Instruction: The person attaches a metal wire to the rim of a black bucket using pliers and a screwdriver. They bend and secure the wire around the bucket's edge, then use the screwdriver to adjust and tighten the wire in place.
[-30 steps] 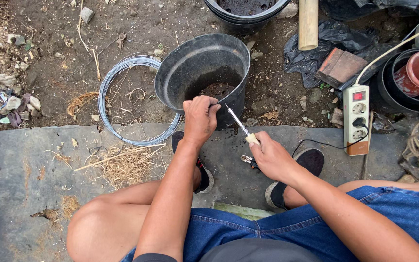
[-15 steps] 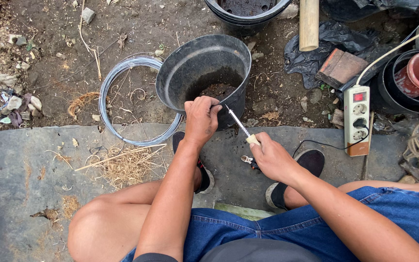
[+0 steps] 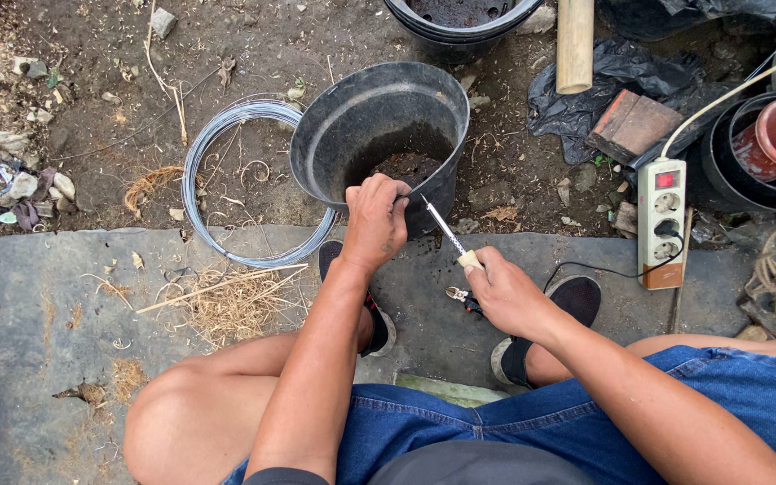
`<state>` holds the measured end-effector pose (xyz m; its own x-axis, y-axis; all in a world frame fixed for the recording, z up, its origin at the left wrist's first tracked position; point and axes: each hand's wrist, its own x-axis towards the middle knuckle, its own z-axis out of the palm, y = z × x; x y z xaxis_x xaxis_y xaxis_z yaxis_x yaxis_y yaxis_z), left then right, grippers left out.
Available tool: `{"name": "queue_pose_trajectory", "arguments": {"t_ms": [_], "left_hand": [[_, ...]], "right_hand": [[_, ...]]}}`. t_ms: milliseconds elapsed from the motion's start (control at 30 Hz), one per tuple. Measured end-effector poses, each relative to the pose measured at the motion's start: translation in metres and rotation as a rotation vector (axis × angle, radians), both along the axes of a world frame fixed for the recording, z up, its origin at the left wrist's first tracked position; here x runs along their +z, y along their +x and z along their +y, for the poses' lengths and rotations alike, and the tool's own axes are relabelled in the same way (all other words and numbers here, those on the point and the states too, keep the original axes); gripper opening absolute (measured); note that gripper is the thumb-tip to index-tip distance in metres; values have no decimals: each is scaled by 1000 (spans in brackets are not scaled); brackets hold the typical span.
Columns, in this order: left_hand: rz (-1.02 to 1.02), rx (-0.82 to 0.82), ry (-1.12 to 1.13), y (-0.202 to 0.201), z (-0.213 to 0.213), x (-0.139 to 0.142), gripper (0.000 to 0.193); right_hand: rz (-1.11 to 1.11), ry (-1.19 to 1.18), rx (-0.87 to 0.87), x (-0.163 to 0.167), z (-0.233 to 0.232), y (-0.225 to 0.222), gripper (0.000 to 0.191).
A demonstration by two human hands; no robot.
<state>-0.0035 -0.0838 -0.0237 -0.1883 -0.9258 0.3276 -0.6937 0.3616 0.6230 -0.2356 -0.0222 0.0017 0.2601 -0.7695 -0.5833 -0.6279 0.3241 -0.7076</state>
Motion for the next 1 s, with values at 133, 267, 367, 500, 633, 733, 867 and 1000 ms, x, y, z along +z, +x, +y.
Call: {"name": "queue_pose_trajectory", "arguments": {"t_ms": [133,267,367,500,633,733,867,1000], "left_hand": [[0,9,-12,1,2,-4,23],[-7,8,-16,1,3,-7,23],[1,5,-44,0,2,-9,23],[-8,8,-33,-1,2,-9,22],[-13,12,-45,-2,4,-9,24],[-12,5,-64,-2,4,-8,25],[-10,-18,-74,0,11,-11,29],[-16,-25,-106,2,27,-21,27]], "right_hand": [[64,-42,38,-2,2,2,33],[163,-115,99,-2,5,3,32],[198,-219,127,-2,8,4,32],[199,-150,104,-3,8,6,33],[90,11,22,-6,4,7,35],[73,5,18,-8,4,6,35],[144,-42,56,-14,10,4,35],[81,-98,48,-21,26,5,34]]}}
